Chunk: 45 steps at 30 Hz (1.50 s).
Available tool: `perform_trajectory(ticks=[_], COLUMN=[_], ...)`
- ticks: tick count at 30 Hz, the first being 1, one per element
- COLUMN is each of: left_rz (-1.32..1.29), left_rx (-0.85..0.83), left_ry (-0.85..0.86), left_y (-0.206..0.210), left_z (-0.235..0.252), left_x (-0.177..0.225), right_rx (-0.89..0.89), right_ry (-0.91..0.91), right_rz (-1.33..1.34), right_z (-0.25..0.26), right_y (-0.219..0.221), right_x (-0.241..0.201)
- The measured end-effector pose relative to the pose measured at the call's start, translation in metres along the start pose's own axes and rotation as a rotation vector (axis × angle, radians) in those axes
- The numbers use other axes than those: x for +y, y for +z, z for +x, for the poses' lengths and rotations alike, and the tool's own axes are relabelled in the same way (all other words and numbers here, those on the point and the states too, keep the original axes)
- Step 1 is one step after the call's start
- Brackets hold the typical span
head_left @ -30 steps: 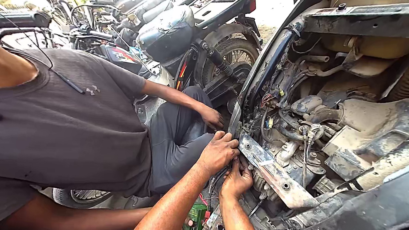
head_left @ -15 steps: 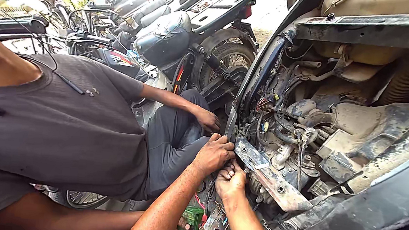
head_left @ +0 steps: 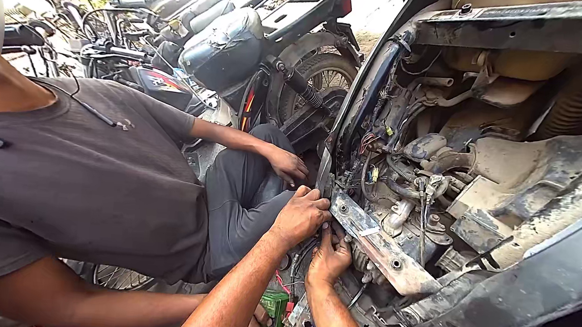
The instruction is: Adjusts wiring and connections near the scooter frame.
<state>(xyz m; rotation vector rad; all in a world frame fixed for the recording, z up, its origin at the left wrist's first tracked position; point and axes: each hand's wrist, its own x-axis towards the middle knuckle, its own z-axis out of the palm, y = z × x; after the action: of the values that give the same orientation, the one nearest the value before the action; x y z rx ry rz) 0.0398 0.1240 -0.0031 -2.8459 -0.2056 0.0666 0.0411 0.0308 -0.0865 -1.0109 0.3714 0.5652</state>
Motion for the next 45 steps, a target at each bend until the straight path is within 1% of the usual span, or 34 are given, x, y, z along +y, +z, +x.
perform_trajectory(ticks=[6, 8, 10, 12, 14, 16, 17, 18, 19, 21, 22, 24, 26, 37, 39, 41, 43, 45], left_rz=[0.010, 0.005, -0.001, -0.007, -0.016, -0.025, -0.023, -0.023, -0.024, -0.027, -0.025, -0.024, -0.020, 0.015, 0.024, 0.028, 0.017, -0.010], left_rx=[-0.007, 0.001, -0.002, -0.016, -0.028, -0.042, -0.050, -0.052, -0.050, -0.043, -0.036, -0.035, -0.051, -0.055, -0.057, -0.059, -0.070, -0.085], left_ry=[-0.001, -0.005, -0.006, 0.002, 0.006, 0.004, -0.001, -0.006, -0.009, -0.010, -0.008, -0.007, -0.006, -0.008, 0.000, 0.013, 0.023, 0.025], left_y=[0.003, 0.004, 0.004, 0.001, -0.001, -0.002, -0.002, -0.001, -0.001, 0.000, 0.001, 0.001, -0.001, -0.001, -0.001, -0.001, -0.002, -0.004], left_z=[0.001, 0.001, 0.001, 0.000, 0.000, 0.001, 0.001, 0.002, 0.002, 0.001, 0.001, 0.001, 0.002, 0.003, 0.002, 0.002, 0.002, 0.003], left_x=[-0.002, -0.001, -0.001, -0.001, -0.001, -0.001, -0.002, -0.001, -0.001, -0.001, -0.001, 0.000, 0.000, 0.000, 0.000, -0.002, -0.003, -0.004], right_rx=[0.013, 0.027, 0.063, 0.106, 0.100, 0.052, 0.040, 0.035, 0.044, 0.078, 0.081, 0.062, 0.023, -0.004, -0.005, 0.022, 0.058, 0.050], right_ry=[0.014, 0.070, 0.225, 0.440, 0.627, 0.741, 0.751, 0.726, 0.662, 0.468, 0.373, 0.242, 0.157, 0.090, 0.102, 0.186, 0.390, 0.648], right_rz=[-0.010, 0.010, 0.056, 0.151, 0.339, 0.536, 0.569, 0.530, 0.430, 0.203, 0.132, 0.073, 0.072, -0.006, -0.035, -0.038, 0.042, 0.275], right_z=[0.002, 0.001, -0.001, -0.001, 0.003, 0.004, 0.003, 0.001, -0.001, -0.006, -0.007, -0.007, -0.005, 0.000, 0.001, 0.003, 0.003, 0.005], right_y=[0.002, 0.006, 0.014, 0.023, 0.028, 0.030, 0.029, 0.026, 0.023, 0.015, 0.012, 0.006, 0.004, 0.004, 0.004, 0.008, 0.015, 0.019], right_x=[-0.003, -0.008, -0.021, -0.038, -0.052, -0.059, -0.059, -0.056, -0.051, -0.039, -0.032, -0.020, -0.014, -0.010, -0.010, -0.017, -0.032, -0.050])
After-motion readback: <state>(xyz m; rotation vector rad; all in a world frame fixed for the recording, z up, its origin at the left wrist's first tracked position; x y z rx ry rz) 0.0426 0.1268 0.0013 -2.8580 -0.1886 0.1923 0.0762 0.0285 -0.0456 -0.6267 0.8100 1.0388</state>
